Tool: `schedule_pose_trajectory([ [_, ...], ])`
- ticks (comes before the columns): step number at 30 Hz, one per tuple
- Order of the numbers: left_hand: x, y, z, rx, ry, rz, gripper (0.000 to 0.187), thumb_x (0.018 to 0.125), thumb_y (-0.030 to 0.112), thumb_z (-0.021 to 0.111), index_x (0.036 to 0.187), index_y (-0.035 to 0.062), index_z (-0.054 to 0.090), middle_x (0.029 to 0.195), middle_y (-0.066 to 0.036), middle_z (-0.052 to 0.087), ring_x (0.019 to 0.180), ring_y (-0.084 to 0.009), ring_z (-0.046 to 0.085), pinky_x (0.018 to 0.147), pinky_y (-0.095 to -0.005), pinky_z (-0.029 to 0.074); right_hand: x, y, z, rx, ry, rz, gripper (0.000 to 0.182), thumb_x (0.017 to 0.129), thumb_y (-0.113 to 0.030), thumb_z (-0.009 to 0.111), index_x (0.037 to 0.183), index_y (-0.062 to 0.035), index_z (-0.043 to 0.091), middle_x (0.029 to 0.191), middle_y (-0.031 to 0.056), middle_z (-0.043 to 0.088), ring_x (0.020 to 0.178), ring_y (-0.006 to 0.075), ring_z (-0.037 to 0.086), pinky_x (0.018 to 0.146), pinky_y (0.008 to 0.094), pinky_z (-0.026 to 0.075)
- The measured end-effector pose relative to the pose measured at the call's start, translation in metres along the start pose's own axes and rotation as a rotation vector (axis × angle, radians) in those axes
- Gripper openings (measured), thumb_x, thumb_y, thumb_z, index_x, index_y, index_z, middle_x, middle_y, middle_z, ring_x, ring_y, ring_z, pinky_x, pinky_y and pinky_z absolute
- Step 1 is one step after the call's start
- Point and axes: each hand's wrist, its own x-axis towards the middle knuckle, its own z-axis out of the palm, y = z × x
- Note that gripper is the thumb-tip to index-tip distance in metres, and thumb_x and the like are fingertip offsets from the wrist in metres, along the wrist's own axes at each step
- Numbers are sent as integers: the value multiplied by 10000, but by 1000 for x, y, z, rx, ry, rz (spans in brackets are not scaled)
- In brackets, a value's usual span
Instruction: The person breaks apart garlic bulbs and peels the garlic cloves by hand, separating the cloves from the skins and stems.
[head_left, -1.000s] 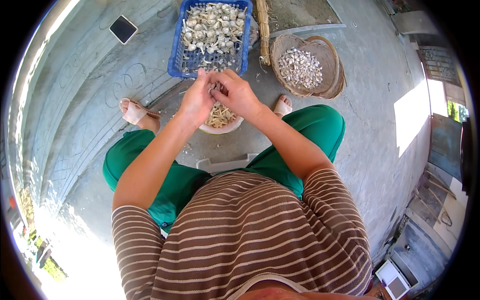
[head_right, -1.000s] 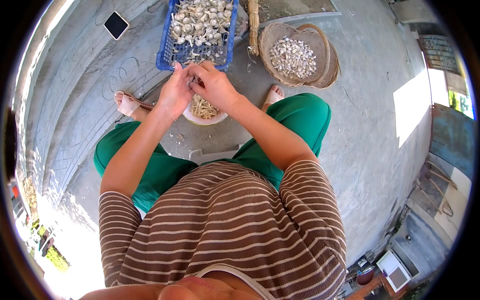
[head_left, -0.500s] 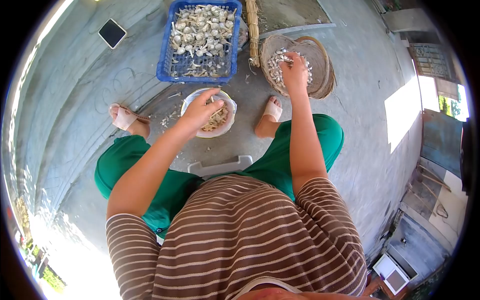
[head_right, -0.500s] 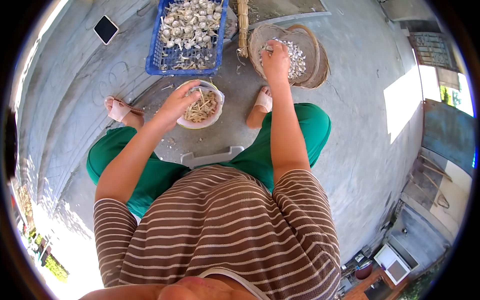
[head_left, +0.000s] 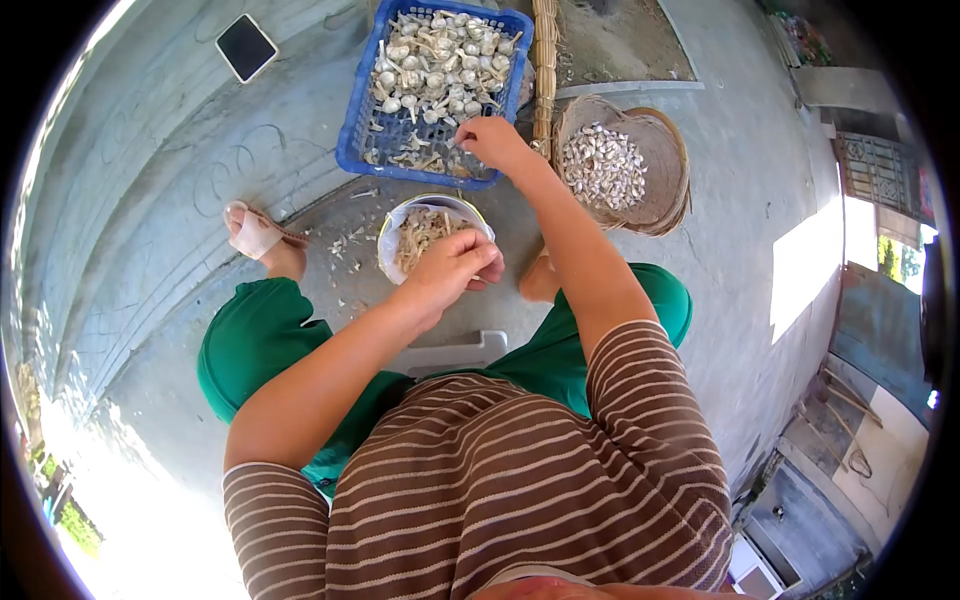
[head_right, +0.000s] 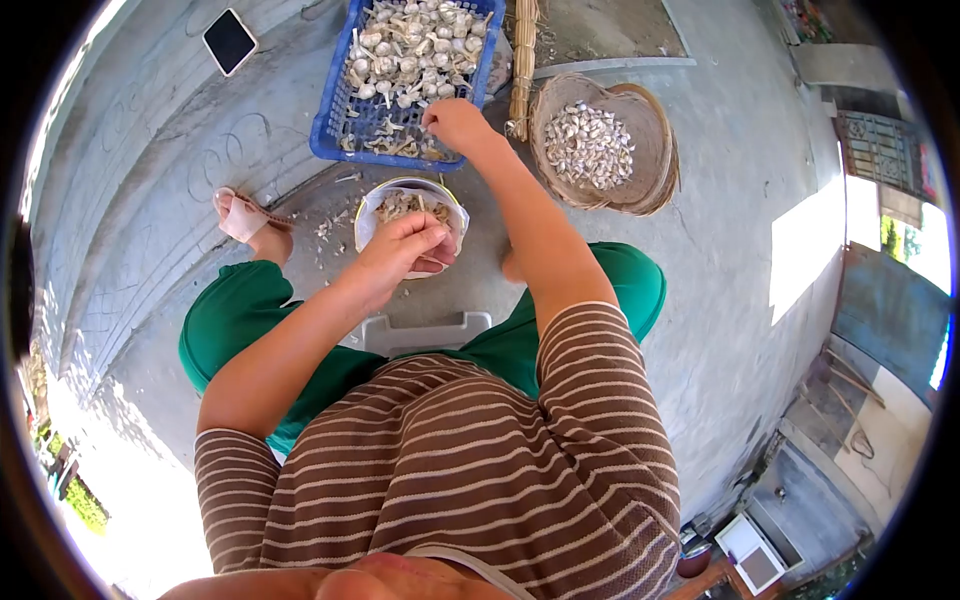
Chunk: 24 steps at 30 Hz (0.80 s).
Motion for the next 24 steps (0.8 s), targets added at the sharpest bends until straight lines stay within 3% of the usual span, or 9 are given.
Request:
schedule_pose_trajectory([
  [1, -2, 2, 1, -7, -11, 6, 170, 936, 222, 475, 922, 78, 564, 911, -38, 610, 872, -135, 588, 778, -276, 468, 11, 0, 9, 6, -5, 2, 171, 741, -87, 624, 908, -69, 656, 855, 120, 655, 787, 261, 631, 714, 356, 500],
  [3, -1, 3, 0, -31, -34, 11, 172, 936, 222, 476, 918, 74, 562, 905, -34, 604, 869, -132, 585, 776, -275, 467, 29, -3, 22, -366, -334, 66, 191, 741, -87, 594, 913, -50, 669, 917, 162, 654, 865, 289, 640, 727, 390, 516],
  [6, 2, 7, -2, -65, -27, 17, 172, 935, 224, 479, 919, 74, 563, 904, -32, 601, 861, -129, 581, 769, -273, 465, 33, -8, 36, -486, -477, 47, 211, 721, -66, 600, 918, -57, 677, 945, 170, 652, 904, 304, 635, 725, 400, 525],
  [13, 9, 10, -3, -112, -23, 29, 172, 934, 226, 483, 918, 74, 564, 900, -27, 599, 853, -121, 574, 757, -268, 461, 46, 5, 55, -434, -531, -29, 257, 667, -63, 651, 923, -64, 675, 949, 155, 655, 900, 302, 636, 743, 388, 520],
  [19, 13, 10, -8, -113, 8, 55, 158, 935, 216, 478, 922, 79, 556, 901, -24, 597, 856, -124, 573, 759, -269, 462, 39, 28, 57, -145, -475, -163, 269, 648, -69, 656, 915, -90, 672, 902, 123, 661, 795, 305, 639, 717, 381, 506],
  [21, 15, 12, -11, -216, 120, 109, 131, 928, 191, 491, 969, 72, 527, 885, -30, 574, 817, -131, 560, 740, -278, 463, 33, 14, 34, 93, -249, -8, 257, 681, -79, 686, 936, -56, 657, 857, 97, 660, 753, 210, 627, 689, 313, 494],
  [22, 17, 11, -14, -213, 118, 115, 131, 928, 191, 491, 969, 72, 527, 885, -30, 574, 817, -131, 560, 740, -278, 463, 27, 0, 18, 88, -244, -9, 257, 681, -79, 686, 936, -56, 657, 857, 97, 660, 753, 210, 627, 689, 313, 494],
  [24, 21, 8, -21, -358, 353, 264, 140, 910, 158, 509, 1004, 57, 490, 838, -29, 537, 744, -112, 539, 673, -253, 466, 7, -32, -16, 879, -185, 234, 215, 742, -98, 694, 935, -18, 643, 826, 54, 646, 713, 121, 592, 666, 251, 481],
])
